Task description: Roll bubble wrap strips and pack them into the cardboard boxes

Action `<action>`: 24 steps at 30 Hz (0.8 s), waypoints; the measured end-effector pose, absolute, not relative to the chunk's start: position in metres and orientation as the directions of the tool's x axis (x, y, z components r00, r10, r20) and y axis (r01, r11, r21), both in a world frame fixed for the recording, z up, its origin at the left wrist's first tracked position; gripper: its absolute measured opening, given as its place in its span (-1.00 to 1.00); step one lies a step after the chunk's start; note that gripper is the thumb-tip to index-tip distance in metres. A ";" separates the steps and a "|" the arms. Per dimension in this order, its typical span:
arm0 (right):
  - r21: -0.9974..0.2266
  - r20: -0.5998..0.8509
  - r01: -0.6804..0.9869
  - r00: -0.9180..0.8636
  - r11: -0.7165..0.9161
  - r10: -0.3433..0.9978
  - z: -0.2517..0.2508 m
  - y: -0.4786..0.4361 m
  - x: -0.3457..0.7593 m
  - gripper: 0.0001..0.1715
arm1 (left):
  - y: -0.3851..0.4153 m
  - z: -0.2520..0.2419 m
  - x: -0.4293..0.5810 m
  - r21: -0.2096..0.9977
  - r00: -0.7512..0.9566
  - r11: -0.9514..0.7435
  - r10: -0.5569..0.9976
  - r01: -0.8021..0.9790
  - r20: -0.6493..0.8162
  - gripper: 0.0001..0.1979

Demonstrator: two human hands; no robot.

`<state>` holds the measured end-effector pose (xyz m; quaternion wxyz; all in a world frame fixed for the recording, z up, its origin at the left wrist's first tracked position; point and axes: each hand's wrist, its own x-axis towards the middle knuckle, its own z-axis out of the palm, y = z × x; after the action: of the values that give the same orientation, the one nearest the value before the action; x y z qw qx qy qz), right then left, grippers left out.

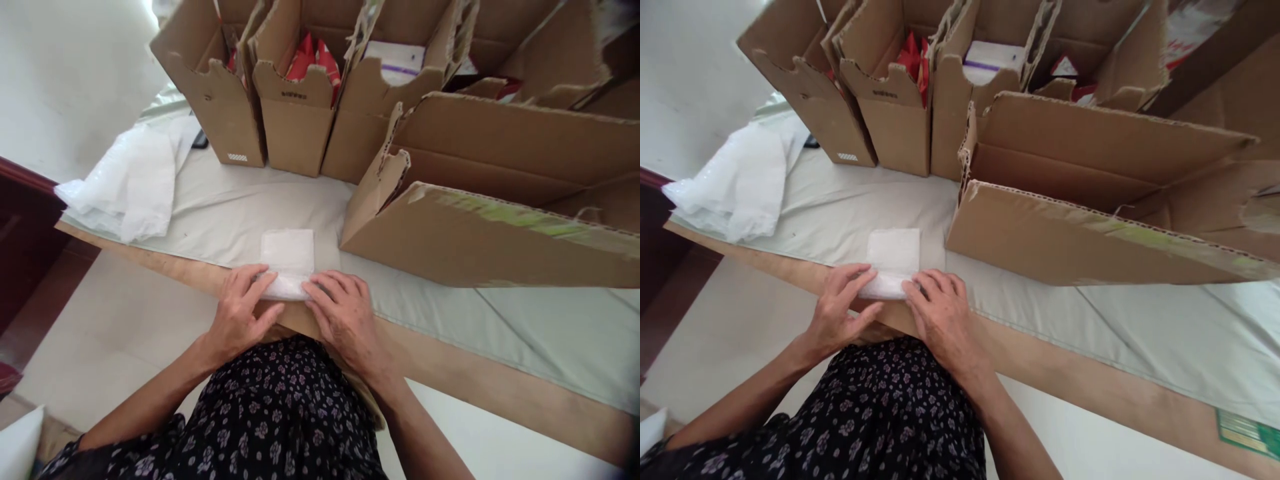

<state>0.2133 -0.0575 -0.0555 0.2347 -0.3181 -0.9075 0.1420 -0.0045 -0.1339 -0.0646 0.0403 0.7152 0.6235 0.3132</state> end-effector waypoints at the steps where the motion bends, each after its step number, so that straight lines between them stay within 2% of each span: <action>1: -0.449 0.324 0.494 -0.687 0.745 0.651 -0.054 -0.056 0.213 -0.73 | -0.139 -0.064 -0.004 0.460 0.041 -0.238 0.916 0.855 0.399 -0.57; 5: -0.553 0.267 0.482 -0.670 0.680 0.692 -0.051 -0.057 0.218 -0.68 | -0.145 -0.061 -0.003 0.561 0.045 -0.252 0.933 0.789 0.356 -0.68; 9: -0.477 0.326 0.519 -0.645 0.710 0.691 -0.056 -0.062 0.214 -0.63 | -0.132 -0.063 -0.010 0.576 -0.017 -0.175 0.950 0.798 0.312 -0.75; 14: -0.364 0.302 0.546 -0.698 0.755 0.650 -0.062 -0.057 0.196 -0.66 | -0.126 -0.068 -0.014 0.537 -0.070 -0.093 0.959 0.838 0.275 -0.67; 17: -0.428 0.293 0.538 -0.678 0.726 0.675 -0.062 -0.051 0.192 -0.76 | -0.131 -0.063 -0.016 0.603 -0.125 -0.053 0.960 0.796 0.249 -0.60; 20: -0.524 0.324 0.470 -0.661 0.710 0.677 -0.055 -0.053 0.200 -0.79 | -0.136 -0.052 -0.022 0.732 -0.229 0.021 0.956 0.681 0.186 -0.57; 24: -0.587 0.412 0.368 -0.631 0.721 0.657 -0.042 -0.066 0.219 -0.77 | -0.143 -0.036 -0.032 0.865 -0.308 0.218 0.948 0.452 -0.078 -0.49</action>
<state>0.2192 -0.0664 -0.0422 0.3135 -0.2937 -0.8731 0.2305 -0.0316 -0.1432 -0.0361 0.3220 0.4922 0.7109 0.3856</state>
